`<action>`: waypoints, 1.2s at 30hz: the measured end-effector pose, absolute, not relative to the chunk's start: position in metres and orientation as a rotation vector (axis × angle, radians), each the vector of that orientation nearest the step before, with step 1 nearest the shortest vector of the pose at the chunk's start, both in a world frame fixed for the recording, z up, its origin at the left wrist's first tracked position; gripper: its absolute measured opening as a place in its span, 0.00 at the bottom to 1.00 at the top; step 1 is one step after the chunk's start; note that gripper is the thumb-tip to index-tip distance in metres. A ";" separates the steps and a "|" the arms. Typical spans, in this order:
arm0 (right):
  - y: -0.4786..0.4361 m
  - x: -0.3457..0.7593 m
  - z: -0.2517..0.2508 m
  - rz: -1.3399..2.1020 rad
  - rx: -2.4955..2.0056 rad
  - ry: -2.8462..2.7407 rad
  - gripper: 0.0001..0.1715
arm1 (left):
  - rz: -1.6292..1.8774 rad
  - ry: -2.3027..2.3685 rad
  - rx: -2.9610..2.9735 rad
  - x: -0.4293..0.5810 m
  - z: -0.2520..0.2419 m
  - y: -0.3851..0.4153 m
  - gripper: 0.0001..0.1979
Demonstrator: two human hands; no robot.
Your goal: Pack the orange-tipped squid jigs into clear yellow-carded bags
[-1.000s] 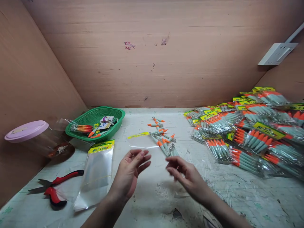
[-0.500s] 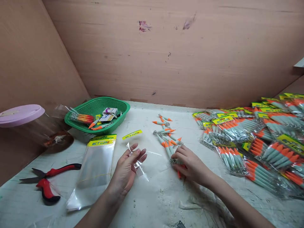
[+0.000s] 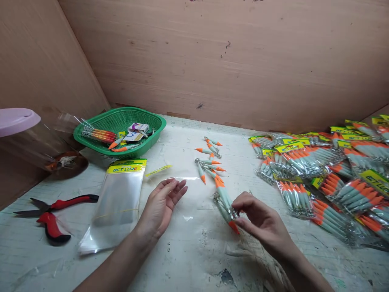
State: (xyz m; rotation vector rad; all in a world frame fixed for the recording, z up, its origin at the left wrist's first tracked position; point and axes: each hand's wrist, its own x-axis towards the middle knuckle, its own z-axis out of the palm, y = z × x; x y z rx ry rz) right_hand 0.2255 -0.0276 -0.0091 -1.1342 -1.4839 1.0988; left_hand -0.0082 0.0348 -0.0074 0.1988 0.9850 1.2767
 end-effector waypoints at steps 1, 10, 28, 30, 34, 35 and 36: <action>-0.025 0.226 -0.012 1.188 -1.121 -1.269 0.09 | 1.276 0.987 0.196 -0.009 -0.007 0.035 0.09; -0.001 0.254 -0.019 1.360 -0.867 -0.285 0.15 | 1.223 1.031 0.208 -0.008 -0.004 0.036 0.10; -0.014 0.258 -0.011 1.441 -0.859 -0.446 0.15 | 1.125 1.031 0.249 -0.004 -0.001 0.032 0.08; -0.016 0.259 -0.011 1.439 -0.880 -0.490 0.15 | 1.120 1.025 0.253 -0.005 -0.003 0.033 0.08; -0.016 0.266 -0.012 1.409 -0.946 -0.582 0.15 | 1.114 1.027 0.264 -0.005 -0.005 0.033 0.08; -0.015 0.269 -0.012 1.394 -0.992 -0.618 0.15 | 1.114 1.031 0.264 -0.005 -0.005 0.033 0.08; -0.014 0.272 -0.012 1.382 -1.053 -0.648 0.15 | 1.115 1.034 0.264 -0.005 -0.004 0.033 0.08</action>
